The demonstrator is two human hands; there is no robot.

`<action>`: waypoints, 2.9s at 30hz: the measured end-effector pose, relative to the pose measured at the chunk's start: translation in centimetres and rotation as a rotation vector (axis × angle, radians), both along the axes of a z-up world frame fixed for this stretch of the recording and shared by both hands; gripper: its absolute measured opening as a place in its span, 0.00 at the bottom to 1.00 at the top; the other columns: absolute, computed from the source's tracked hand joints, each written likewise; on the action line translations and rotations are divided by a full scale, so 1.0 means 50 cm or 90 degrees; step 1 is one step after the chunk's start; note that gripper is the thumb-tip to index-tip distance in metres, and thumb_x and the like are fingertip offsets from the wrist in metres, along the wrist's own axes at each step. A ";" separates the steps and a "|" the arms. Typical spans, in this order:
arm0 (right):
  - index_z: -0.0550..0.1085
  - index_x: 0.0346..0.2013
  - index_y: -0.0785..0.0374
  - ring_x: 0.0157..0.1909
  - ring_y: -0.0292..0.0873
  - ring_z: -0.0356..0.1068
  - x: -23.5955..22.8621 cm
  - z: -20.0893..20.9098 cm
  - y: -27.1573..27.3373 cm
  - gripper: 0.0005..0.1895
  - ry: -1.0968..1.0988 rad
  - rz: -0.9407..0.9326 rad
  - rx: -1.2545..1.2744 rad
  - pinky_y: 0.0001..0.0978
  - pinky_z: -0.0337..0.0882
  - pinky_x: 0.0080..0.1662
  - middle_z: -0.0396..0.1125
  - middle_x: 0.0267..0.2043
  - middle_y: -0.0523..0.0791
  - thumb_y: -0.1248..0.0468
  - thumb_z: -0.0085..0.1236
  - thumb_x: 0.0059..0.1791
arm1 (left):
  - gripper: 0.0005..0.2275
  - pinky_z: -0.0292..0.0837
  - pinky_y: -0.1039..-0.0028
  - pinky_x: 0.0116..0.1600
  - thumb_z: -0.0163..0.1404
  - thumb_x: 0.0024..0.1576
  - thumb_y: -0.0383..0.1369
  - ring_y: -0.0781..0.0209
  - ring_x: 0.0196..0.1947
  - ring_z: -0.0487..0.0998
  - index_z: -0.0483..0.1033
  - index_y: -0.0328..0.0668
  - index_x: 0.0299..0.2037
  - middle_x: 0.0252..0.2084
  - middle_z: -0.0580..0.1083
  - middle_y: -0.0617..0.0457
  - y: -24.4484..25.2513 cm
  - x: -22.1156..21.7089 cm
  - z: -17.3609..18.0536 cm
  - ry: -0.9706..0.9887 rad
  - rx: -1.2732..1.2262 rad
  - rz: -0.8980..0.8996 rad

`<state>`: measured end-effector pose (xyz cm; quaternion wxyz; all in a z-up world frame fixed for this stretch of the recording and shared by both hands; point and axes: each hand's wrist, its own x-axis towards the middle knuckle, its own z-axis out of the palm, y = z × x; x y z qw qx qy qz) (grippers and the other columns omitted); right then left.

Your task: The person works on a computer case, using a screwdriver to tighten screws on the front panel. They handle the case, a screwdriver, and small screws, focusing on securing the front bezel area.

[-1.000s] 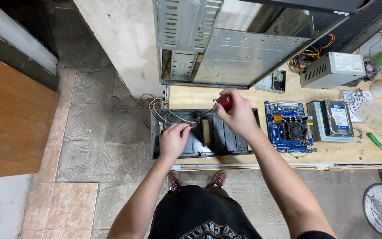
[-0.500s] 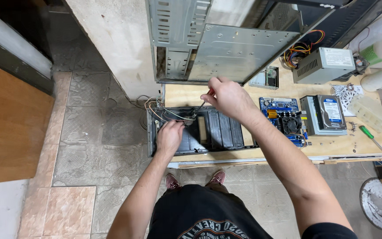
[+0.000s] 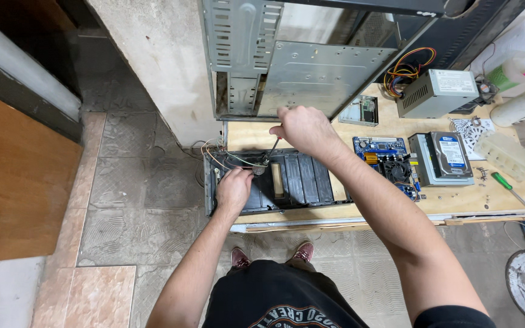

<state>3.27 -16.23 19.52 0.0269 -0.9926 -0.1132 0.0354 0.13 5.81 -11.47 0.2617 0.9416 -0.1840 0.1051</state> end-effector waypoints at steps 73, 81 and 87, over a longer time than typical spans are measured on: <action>0.83 0.44 0.64 0.46 0.69 0.84 -0.034 0.001 0.023 0.20 0.024 -0.075 -0.013 0.60 0.84 0.49 0.80 0.40 0.59 0.50 0.55 0.62 | 0.08 0.88 0.60 0.55 0.56 0.66 0.50 0.55 0.50 0.88 0.87 0.76 0.50 0.48 0.82 0.65 -0.005 0.011 0.016 0.133 0.026 0.039; 0.81 0.49 0.60 0.49 0.66 0.84 -0.022 -0.026 0.010 0.14 0.040 0.006 0.010 0.57 0.85 0.50 0.78 0.45 0.55 0.54 0.67 0.56 | 0.09 0.88 0.58 0.57 0.55 0.66 0.50 0.53 0.50 0.88 0.88 0.75 0.51 0.50 0.82 0.65 -0.002 0.000 0.061 0.164 0.050 0.046; 0.81 0.42 0.65 0.43 0.67 0.84 -0.018 -0.021 0.038 0.17 0.001 -0.044 -0.003 0.57 0.85 0.44 0.80 0.37 0.57 0.52 0.61 0.59 | 0.09 0.88 0.58 0.56 0.55 0.66 0.50 0.53 0.50 0.88 0.88 0.74 0.51 0.49 0.82 0.65 -0.002 0.000 0.064 0.159 0.033 0.052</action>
